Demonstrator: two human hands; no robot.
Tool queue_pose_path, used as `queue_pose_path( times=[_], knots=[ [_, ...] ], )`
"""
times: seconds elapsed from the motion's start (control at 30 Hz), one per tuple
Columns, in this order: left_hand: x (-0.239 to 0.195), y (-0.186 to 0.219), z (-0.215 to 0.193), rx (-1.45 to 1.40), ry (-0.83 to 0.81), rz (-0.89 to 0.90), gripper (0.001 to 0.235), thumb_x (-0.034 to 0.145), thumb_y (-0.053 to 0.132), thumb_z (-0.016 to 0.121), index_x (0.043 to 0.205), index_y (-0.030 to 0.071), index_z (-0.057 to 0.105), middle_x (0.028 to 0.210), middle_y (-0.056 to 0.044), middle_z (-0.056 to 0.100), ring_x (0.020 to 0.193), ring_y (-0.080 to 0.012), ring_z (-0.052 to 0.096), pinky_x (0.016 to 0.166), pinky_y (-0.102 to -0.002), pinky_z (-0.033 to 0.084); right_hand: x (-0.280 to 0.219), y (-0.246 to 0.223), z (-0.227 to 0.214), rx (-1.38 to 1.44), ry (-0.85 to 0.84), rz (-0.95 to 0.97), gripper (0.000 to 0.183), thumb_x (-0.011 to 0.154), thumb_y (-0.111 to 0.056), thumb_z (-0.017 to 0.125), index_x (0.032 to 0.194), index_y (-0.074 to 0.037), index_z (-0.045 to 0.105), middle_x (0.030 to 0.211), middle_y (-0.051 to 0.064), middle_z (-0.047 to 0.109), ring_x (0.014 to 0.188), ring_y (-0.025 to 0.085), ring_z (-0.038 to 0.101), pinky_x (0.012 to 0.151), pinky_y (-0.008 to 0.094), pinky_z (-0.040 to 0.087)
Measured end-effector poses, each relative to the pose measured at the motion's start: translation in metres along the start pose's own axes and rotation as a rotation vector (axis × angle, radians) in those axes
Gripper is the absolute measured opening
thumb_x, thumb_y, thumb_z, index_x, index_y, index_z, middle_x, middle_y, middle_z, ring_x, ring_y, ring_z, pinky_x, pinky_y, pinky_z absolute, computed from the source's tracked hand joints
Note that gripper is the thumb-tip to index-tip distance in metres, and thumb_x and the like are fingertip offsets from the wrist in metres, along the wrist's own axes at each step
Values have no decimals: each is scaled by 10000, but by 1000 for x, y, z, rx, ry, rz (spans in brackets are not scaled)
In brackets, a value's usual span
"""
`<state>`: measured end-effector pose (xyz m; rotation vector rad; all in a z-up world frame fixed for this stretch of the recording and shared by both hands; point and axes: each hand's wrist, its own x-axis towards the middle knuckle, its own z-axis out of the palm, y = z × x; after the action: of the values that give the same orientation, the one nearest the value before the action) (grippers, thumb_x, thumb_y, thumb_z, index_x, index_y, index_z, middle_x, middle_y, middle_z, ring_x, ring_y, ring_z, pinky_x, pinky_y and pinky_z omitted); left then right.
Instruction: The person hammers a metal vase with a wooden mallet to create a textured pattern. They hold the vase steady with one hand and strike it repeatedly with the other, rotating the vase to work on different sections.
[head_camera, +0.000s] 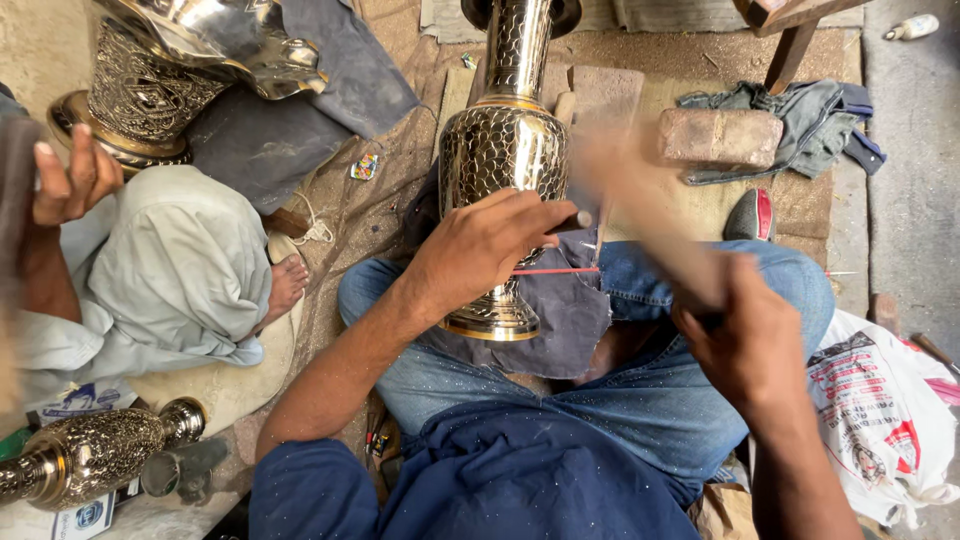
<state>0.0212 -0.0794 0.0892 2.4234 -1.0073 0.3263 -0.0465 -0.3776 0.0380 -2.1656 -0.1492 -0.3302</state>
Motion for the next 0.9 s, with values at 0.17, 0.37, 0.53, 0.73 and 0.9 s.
queue_pose_path(
  times=[0.17, 0.37, 0.53, 0.73, 0.9],
  knots=[
    [0, 4, -10, 7, -89, -36, 408, 962, 172, 719, 1351, 131, 604, 1059, -60, 657, 1008, -262, 688, 882, -398, 600, 4, -8, -1, 122, -9, 120, 356, 937, -156, 797, 1153, -42, 537, 886, 111, 709, 742, 240, 712, 696, 334, 558],
    [1, 1, -4, 47, -103, -34, 449, 964, 196, 721, 1395, 166, 601, 1006, -57, 643, 940, -243, 696, 826, -394, 616, 7, -4, 2, 173, -32, -5, 388, 906, -216, 793, 1131, -53, 522, 896, 140, 711, 790, 320, 737, 719, 371, 563],
    [-2, -4, 0, 88, -45, 28, 313, 995, 221, 725, 1284, 201, 606, 1139, -33, 679, 1069, -254, 702, 911, -377, 610, 14, -9, -1, -160, -81, -150, 403, 846, -159, 781, 1157, -23, 565, 947, 206, 712, 854, 382, 715, 722, 416, 560],
    [-1, -5, -5, 52, -27, 94, 401, 951, 206, 721, 1330, 170, 593, 1201, -65, 682, 1112, -260, 685, 932, -364, 598, 11, -11, 4, -129, -99, -85, 370, 823, -123, 804, 1123, -64, 596, 918, 153, 711, 846, 348, 716, 730, 424, 563],
    [5, 1, -12, 29, -97, 32, 472, 975, 200, 720, 1424, 145, 584, 1056, -55, 654, 993, -243, 681, 863, -384, 603, 4, -3, 4, -18, -123, 27, 408, 843, -144, 811, 1124, -53, 529, 891, 146, 713, 798, 307, 716, 702, 379, 557]
  ],
)
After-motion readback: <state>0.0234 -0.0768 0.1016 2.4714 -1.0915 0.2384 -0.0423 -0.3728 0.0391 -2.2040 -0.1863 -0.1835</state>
